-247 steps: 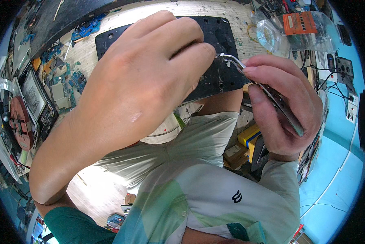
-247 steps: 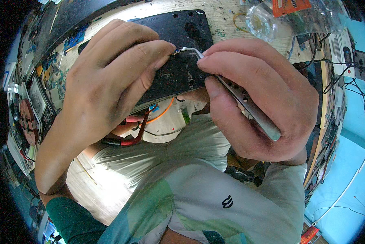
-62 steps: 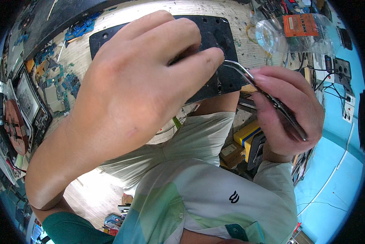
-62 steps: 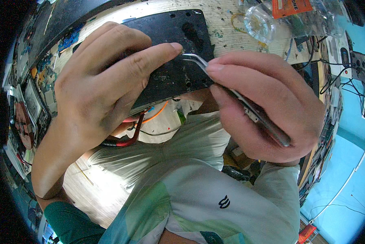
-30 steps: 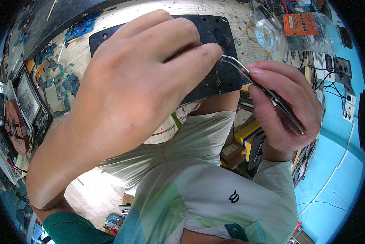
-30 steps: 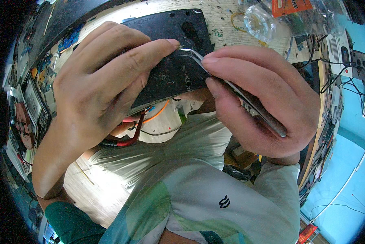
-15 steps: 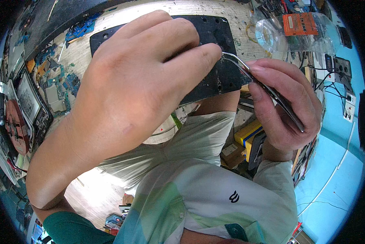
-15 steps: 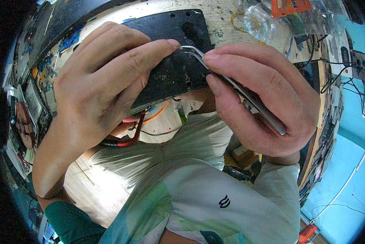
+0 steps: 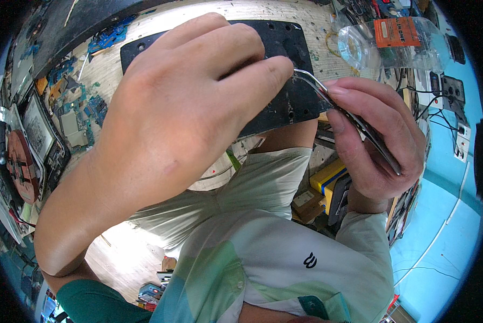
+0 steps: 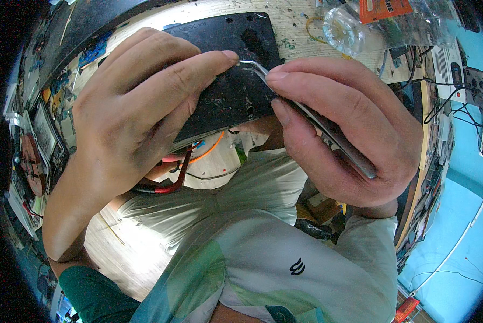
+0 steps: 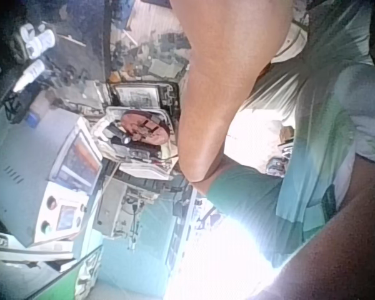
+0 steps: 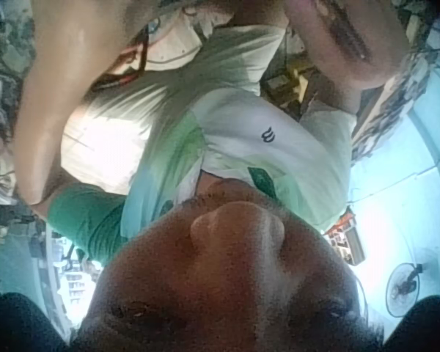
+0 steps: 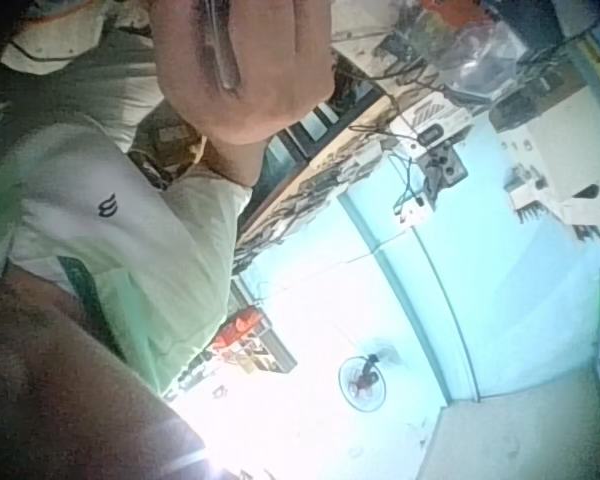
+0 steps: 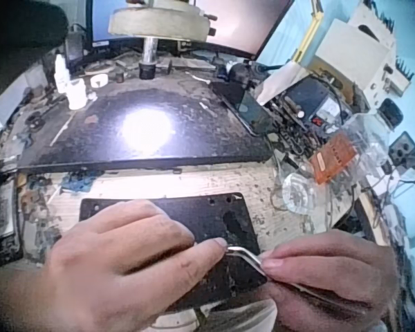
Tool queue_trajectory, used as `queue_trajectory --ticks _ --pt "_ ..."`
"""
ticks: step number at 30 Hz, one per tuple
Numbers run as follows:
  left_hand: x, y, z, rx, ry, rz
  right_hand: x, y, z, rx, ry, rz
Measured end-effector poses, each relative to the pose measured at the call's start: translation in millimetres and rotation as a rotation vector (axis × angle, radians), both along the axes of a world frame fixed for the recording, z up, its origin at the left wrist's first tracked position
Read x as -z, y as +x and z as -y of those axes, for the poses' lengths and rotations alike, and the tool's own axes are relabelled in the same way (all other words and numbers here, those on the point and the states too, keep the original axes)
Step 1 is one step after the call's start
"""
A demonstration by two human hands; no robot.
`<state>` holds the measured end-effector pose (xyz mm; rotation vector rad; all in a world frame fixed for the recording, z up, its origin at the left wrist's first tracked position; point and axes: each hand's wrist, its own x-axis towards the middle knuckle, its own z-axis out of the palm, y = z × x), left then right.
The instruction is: The person works at a cluttered electronics repair bench, handling a small circuit board and using tweezers to manipulate tiny components. They move between workstations, retrieve tools, and continue adjusting parts on the board.
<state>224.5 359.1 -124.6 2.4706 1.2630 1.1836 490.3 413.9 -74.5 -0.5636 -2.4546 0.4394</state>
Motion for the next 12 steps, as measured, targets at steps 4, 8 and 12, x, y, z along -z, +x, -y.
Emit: queue_trajectory --ticks 4,8,12 --pt "1.4 2.6 0.9 -0.041 0.004 0.024 -1.4 -1.6 -0.8 -0.023 0.065 0.04" --pt "2.6 4.0 1.2 -0.074 0.032 0.035 -4.7 -3.5 -0.8 -0.044 0.091 0.065" --pt "0.7 0.9 2.7 -0.058 0.006 -0.016 -6.5 -4.3 -3.6 -0.124 0.159 0.104"
